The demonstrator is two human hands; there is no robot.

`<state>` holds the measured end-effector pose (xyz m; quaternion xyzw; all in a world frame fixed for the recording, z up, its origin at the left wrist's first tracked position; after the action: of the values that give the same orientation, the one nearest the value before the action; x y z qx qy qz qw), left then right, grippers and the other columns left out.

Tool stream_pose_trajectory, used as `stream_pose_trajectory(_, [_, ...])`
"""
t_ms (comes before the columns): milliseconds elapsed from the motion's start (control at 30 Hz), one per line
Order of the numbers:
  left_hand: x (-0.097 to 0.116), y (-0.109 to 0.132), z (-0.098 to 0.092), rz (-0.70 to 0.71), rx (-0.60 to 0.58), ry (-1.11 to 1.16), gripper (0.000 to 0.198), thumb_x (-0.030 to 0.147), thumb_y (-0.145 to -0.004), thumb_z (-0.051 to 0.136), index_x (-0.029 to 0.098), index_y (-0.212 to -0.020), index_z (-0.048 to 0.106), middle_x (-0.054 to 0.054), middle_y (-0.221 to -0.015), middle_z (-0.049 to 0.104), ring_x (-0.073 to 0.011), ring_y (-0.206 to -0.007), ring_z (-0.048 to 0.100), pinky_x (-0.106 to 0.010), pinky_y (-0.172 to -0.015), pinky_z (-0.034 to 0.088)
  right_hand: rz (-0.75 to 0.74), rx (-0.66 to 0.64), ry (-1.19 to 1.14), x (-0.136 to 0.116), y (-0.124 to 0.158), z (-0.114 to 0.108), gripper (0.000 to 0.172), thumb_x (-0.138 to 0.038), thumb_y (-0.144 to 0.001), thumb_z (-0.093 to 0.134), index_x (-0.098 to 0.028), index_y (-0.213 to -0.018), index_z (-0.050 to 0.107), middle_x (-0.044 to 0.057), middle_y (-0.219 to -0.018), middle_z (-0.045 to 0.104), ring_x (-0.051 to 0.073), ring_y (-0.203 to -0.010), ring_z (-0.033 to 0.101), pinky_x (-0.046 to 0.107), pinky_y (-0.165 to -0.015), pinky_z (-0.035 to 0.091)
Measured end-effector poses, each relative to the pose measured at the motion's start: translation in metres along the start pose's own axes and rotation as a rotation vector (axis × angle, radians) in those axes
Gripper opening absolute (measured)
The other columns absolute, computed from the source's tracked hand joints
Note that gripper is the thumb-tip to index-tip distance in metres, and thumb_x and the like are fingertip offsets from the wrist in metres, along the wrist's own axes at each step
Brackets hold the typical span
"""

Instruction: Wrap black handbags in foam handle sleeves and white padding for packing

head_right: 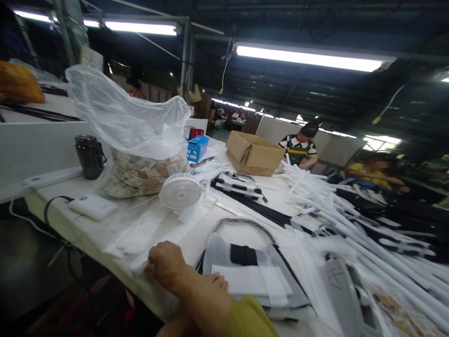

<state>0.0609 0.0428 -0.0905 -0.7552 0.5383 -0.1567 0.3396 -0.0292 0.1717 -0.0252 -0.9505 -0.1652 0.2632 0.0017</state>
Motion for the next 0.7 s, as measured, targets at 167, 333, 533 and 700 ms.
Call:
stream_pose_trajectory(167, [-0.001,0.008,-0.023,-0.058,0.246,-0.095,0.031,0.034,-0.096,0.043,0.025,-0.108,0.071,-0.004,-0.101,0.074,-0.0215,-0.084,0.073,-0.029,-0.070,0.065,0.111,0.056,-0.267,0.019,0.003,-0.011,0.009,-0.015,-0.078,0.068,-0.021,-0.080,0.074,-0.002,-0.079,0.075,0.014,-0.076,0.066,0.022,-0.072,0.046])
stream_pose_trajectory(333, [-0.009,-0.001,-0.057,-0.057,0.307,0.082,0.033,0.021,-0.095,0.040,0.020,-0.117,0.065,-0.008,-0.104,0.073,-0.0211,-0.095,0.069,-0.032,-0.085,0.061,0.336,0.248,-0.519,0.046,0.012,-0.033,0.009,-0.021,-0.066,0.078,-0.016,-0.068,0.070,-0.004,-0.062,0.067,0.010,-0.058,0.057,0.020,-0.056,0.041])
stream_pose_trajectory(533, [-0.011,-0.012,-0.073,-0.054,0.404,0.228,0.032,0.016,-0.096,0.037,0.022,-0.106,0.066,-0.003,-0.085,0.070,-0.0203,-0.084,0.065,-0.038,-0.080,0.055,0.445,0.344,-0.806,0.064,0.030,-0.054,0.036,-0.042,-0.053,0.084,-0.016,-0.054,0.060,-0.005,-0.050,0.055,0.008,-0.049,0.045,0.023,-0.051,0.036])
stream_pose_trajectory(700, [-0.011,-0.021,-0.081,-0.051,0.309,0.184,0.030,0.013,-0.095,0.038,0.019,-0.102,0.066,-0.005,-0.092,0.070,-0.0197,-0.083,0.063,-0.035,-0.077,0.052,0.406,0.378,-1.066,0.060,0.052,-0.083,0.052,-0.060,-0.049,0.081,-0.016,-0.070,0.061,-0.002,-0.062,0.061,0.012,-0.057,0.055,0.027,-0.061,0.047])
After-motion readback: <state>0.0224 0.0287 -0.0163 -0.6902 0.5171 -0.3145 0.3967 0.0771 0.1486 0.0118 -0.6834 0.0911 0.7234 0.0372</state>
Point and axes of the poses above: each hand's wrist, its own y-axis away from the middle knuckle, its own z-axis out of the palm, x = y × z, the point moved 7 cm from there along -y, towards the middle knuckle
